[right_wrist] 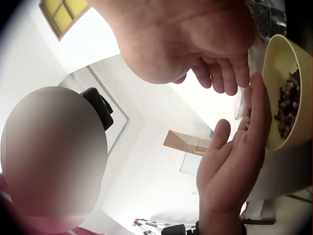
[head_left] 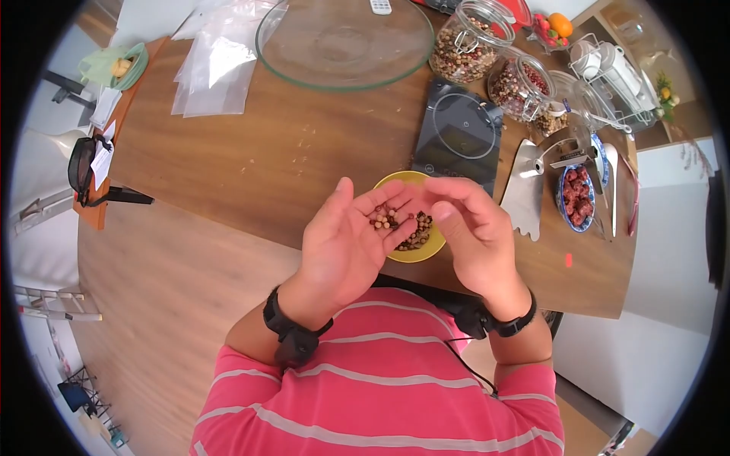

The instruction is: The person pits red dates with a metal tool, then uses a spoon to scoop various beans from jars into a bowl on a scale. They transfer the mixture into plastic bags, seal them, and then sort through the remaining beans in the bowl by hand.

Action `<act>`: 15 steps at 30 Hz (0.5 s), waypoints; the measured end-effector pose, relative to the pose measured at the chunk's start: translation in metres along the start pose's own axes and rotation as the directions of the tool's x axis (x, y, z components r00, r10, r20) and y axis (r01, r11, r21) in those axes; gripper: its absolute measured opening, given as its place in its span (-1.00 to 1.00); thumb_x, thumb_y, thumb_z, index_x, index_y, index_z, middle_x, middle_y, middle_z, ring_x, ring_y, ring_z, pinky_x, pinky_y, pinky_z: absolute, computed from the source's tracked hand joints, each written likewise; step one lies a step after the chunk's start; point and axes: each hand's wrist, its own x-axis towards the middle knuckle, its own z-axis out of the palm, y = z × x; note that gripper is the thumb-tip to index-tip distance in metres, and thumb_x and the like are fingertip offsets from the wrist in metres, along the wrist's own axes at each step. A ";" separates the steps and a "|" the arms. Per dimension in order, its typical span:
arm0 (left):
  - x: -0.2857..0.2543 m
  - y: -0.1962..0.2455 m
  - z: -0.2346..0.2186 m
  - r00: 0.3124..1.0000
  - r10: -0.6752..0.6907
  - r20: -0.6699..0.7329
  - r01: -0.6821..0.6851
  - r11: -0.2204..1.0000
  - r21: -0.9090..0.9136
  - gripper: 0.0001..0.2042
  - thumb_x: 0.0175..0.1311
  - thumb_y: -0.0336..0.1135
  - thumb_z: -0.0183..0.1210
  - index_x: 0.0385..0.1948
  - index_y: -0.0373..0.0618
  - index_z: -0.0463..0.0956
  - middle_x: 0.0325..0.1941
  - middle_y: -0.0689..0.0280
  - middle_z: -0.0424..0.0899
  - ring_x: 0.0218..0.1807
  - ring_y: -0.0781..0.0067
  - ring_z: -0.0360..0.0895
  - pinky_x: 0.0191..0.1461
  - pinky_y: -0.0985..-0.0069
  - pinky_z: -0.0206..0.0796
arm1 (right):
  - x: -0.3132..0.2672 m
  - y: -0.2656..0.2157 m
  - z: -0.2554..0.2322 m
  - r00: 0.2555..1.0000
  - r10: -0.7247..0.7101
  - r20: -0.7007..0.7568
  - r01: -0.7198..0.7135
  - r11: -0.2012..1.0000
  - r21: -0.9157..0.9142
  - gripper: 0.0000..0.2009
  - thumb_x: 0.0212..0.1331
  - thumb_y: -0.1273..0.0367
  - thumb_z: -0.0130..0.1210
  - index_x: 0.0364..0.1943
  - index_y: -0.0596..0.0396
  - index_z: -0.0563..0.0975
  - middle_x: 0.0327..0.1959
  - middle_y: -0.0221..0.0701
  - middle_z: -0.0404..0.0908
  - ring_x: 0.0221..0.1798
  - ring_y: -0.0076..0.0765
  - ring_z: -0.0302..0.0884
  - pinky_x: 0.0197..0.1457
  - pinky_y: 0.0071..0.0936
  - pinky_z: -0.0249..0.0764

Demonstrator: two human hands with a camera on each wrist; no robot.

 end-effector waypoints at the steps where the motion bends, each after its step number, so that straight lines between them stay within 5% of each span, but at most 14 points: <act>1: -0.002 0.002 0.000 1.000 0.006 -0.025 -0.006 1.000 -0.017 -0.22 0.59 0.26 -0.25 0.37 -0.45 0.29 0.39 -0.01 0.47 0.44 0.16 0.40 0.55 0.21 0.22 | 0.001 0.002 -0.002 1.000 0.001 0.004 -0.001 1.000 0.004 -0.74 0.50 0.37 0.11 0.14 0.20 0.57 0.00 -0.25 0.71 -0.01 -0.32 0.71 0.04 -0.40 0.62; 3: -0.003 0.003 -0.001 1.000 0.011 -0.010 -0.012 1.000 -0.021 -0.20 0.58 0.28 -0.26 0.41 -0.44 0.25 0.43 -0.01 0.43 0.47 0.16 0.38 0.56 0.21 0.20 | 0.004 0.006 -0.008 0.976 -0.183 0.121 0.218 0.866 -0.451 -0.75 0.25 0.56 0.26 0.01 0.12 0.65 -0.08 -0.26 0.72 -0.13 -0.23 0.74 -0.10 -0.40 0.64; 15: -0.003 -0.001 -0.013 0.993 -0.045 0.112 0.047 0.999 -0.012 -0.15 0.55 0.36 -0.28 0.49 -0.35 0.17 0.51 0.06 0.35 0.47 0.21 0.35 0.54 0.21 0.14 | 0.010 -0.003 0.001 0.935 -0.216 0.280 0.344 0.735 -0.584 -0.74 0.12 0.52 0.31 -0.08 0.09 0.65 -0.20 -0.27 0.66 -0.18 -0.01 0.67 -0.15 -0.19 0.61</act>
